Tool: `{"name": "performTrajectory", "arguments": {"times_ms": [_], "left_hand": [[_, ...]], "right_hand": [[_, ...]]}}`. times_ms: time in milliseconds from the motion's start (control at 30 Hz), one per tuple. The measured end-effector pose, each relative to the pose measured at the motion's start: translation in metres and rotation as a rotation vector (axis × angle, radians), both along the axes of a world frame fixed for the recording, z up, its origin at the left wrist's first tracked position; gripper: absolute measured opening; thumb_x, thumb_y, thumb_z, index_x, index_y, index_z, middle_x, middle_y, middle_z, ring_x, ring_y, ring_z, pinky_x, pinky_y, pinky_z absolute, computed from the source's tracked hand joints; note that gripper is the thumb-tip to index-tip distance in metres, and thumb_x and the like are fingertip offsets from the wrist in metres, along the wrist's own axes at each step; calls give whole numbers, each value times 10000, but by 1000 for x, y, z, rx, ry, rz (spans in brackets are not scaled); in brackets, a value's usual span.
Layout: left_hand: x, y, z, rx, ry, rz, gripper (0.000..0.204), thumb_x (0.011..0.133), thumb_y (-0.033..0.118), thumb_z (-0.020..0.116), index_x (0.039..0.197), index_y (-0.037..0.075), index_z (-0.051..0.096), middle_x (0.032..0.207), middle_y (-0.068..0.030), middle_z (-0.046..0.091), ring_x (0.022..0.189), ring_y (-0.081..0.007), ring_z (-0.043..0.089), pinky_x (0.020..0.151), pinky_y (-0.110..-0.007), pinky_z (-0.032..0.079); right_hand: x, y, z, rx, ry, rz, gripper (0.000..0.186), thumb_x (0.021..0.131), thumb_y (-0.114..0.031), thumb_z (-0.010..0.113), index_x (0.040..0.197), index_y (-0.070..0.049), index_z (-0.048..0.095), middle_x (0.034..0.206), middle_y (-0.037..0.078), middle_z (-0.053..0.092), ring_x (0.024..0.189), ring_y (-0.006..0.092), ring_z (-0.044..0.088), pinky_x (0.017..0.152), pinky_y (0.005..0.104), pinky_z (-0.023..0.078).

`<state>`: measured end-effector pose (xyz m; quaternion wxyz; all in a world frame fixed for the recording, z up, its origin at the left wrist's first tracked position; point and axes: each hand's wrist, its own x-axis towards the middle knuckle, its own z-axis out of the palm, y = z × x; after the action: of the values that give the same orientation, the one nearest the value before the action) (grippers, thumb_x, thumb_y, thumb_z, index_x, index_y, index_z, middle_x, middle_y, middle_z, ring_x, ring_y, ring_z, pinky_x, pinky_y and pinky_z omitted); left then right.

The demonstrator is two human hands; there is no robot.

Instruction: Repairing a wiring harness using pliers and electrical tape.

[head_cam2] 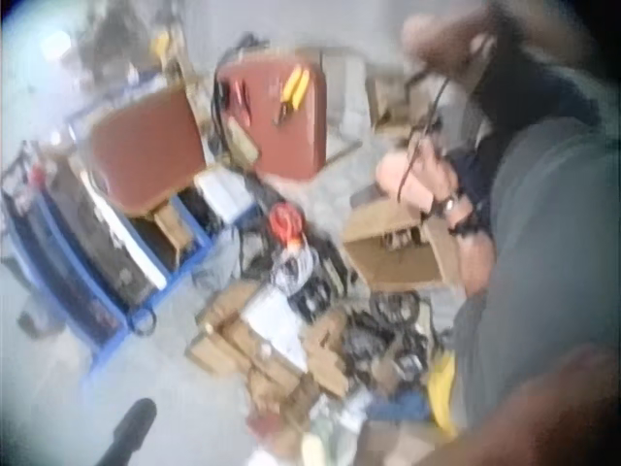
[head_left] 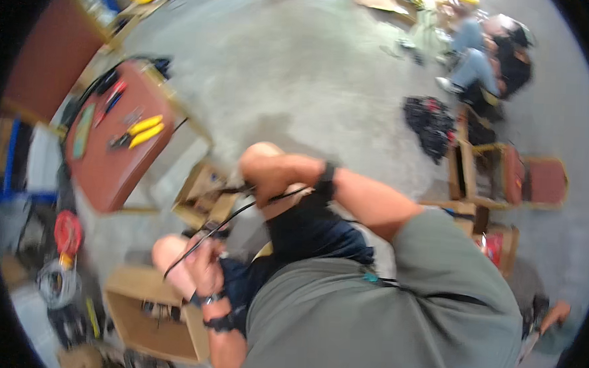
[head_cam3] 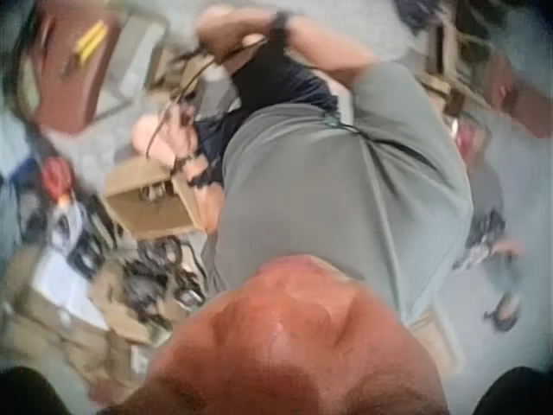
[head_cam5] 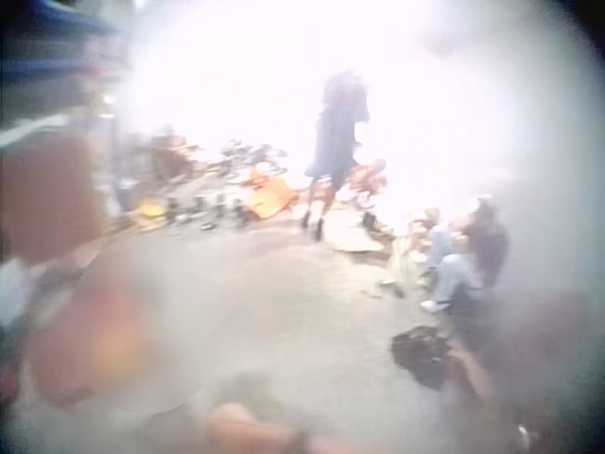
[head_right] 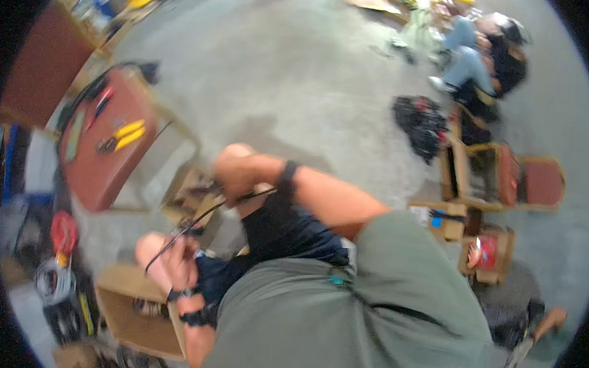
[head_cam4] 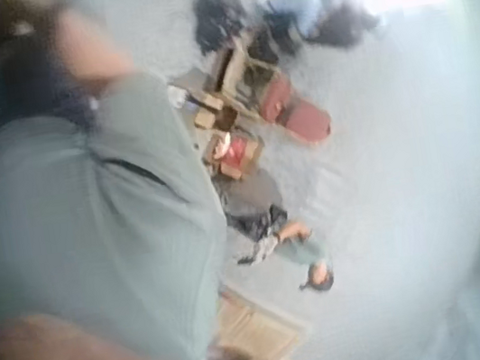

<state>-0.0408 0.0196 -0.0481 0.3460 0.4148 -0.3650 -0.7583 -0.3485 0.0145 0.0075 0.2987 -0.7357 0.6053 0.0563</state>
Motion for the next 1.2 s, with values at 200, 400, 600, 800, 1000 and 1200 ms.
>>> {"name": "performTrajectory", "arguments": {"times_ms": [200, 400, 600, 800, 1000, 1200], "left_hand": [[-23, 2, 14, 134, 126, 25, 171, 925, 47, 644, 1078, -23, 610, 871, -114, 691, 762, -195, 679, 676, -306, 561], [-13, 1, 17, 90, 223, -62, 151, 912, 60, 668, 1035, -27, 654, 825, -104, 690, 686, -187, 669, 666, -294, 559], [-10, 3, 20, 150, 294, -67, 143, 901, 62, 681, 1021, -14, 663, 808, -102, 683, 671, -184, 664, 607, -308, 557], [-14, 6, 31, 133, 214, -20, 143, 903, 83, 660, 1015, -6, 656, 762, -105, 666, 628, -171, 625, 594, -288, 517], [-13, 6, 31, 148, 156, -47, 140, 896, 86, 666, 1016, 19, 638, 758, -90, 669, 624, -172, 626, 596, -274, 509], [-10, 8, 32, 141, 266, -53, 133, 892, 71, 656, 1006, 6, 631, 726, -89, 644, 616, -184, 624, 562, -298, 504]], "right_hand": [[-15, 23, 32, -262, -298, -190, 336, 760, -185, 742, 1017, 0, 628, 1003, 201, 613, 920, 372, 613, 773, 412, 495], [11, 7, 51, -206, -430, -118, 321, 788, -125, 714, 1068, 0, 618, 977, 185, 625, 888, 389, 606, 771, 429, 489], [25, 10, 35, -120, -333, -53, 320, 932, -275, 642, 1083, 7, 619, 829, 225, 649, 841, 406, 637, 736, 464, 482], [29, 6, 27, -112, -347, -21, 248, 888, -259, 663, 982, -33, 619, 718, 220, 643, 739, 414, 649, 677, 496, 498], [27, 4, 11, -197, -365, 100, 242, 843, -148, 666, 1055, -40, 620, 776, 210, 660, 753, 397, 658, 670, 484, 508], [33, -4, 9, -272, -422, 165, 390, 773, 27, 652, 1156, -27, 602, 1055, 171, 678, 1022, 354, 643, 869, 433, 510]]}}
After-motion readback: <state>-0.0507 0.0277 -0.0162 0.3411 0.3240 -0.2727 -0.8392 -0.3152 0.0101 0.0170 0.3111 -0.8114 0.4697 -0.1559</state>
